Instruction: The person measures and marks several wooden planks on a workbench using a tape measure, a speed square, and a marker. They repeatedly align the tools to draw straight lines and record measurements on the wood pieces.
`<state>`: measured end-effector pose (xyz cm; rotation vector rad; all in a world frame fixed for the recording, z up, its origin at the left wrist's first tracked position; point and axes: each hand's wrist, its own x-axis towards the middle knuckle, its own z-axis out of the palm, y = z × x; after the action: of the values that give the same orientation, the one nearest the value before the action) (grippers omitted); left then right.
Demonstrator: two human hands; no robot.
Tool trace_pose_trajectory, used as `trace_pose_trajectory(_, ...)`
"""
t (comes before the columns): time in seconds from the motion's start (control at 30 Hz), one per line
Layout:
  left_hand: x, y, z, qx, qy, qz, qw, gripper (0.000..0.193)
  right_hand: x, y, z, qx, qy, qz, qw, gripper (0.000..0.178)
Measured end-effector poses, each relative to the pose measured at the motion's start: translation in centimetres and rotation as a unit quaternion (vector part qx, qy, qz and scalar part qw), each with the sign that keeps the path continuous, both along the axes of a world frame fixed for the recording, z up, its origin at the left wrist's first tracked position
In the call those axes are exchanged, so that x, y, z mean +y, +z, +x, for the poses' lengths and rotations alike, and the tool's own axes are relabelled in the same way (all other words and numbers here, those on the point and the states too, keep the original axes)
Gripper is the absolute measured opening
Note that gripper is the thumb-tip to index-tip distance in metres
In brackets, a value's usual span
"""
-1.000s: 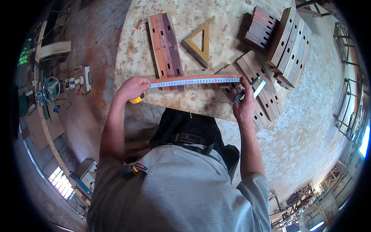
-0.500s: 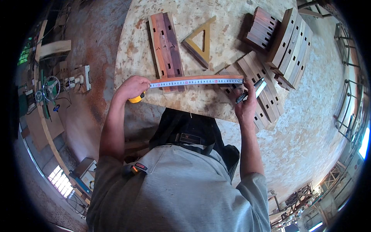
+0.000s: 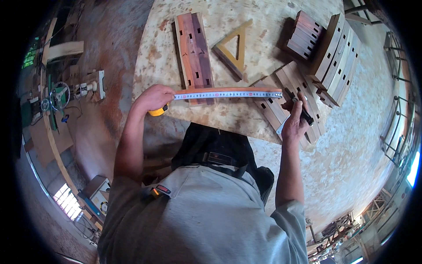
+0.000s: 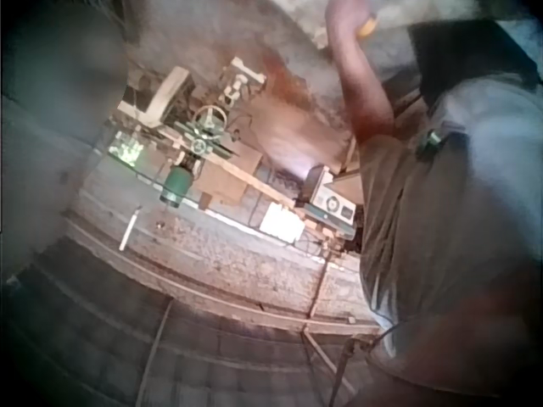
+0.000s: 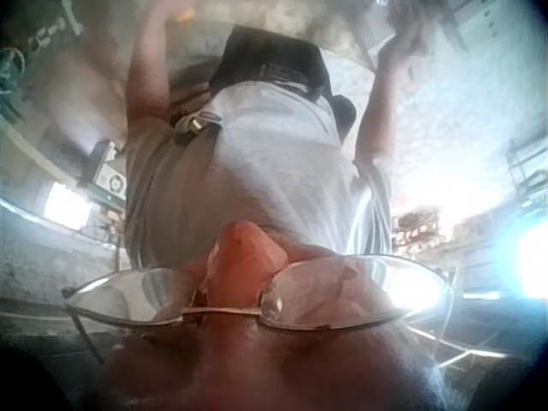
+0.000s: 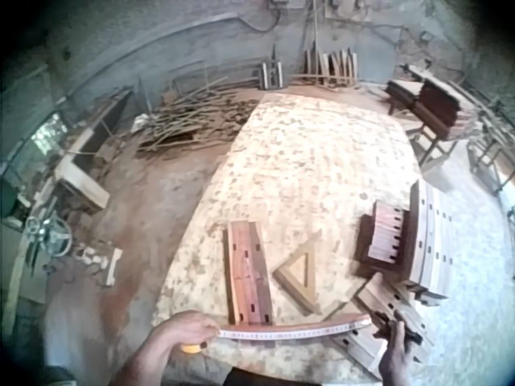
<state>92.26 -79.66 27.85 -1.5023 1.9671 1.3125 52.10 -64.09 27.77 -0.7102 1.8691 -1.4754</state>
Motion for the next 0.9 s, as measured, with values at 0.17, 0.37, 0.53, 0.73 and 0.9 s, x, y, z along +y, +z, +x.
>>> trace_pose_trajectory(0.17, 0.0, 0.1, 0.0, -0.011, -0.006, 0.003, 1.0, 0.024, -1.4, 1.8, 0.5, -0.087, -0.001, 0.026, 0.996, 0.034)
trace_pose_trajectory(0.37, 0.1, 0.2, -0.2, -0.007, 0.03, 0.026, 0.999, 0.024, -2.4, 1.9, 1.5, -0.086, 0.046, 0.034, 0.995, 0.021)
trace_pose_trajectory(0.53, 0.0, 0.3, -0.2, -0.014, 0.008, 0.015, 1.0, 0.024, -3.3, 1.4, 2.6, -0.115, 0.081, 0.05, 0.989, 0.02)
trace_pose_trajectory(0.73, 0.0, 0.6, -0.3, -0.015, 0.011, 0.015, 1.0, 0.025, -3.9, 0.8, 3.5, -0.144, 0.116, 0.06, 0.981, 0.028)
trace_pose_trajectory(0.9, 0.0, 0.5, -0.2, -0.014, 0.012, 0.009, 1.0, 0.024, -3.9, 0.0, 3.3, -0.132, 0.111, 0.047, 0.984, 0.026)
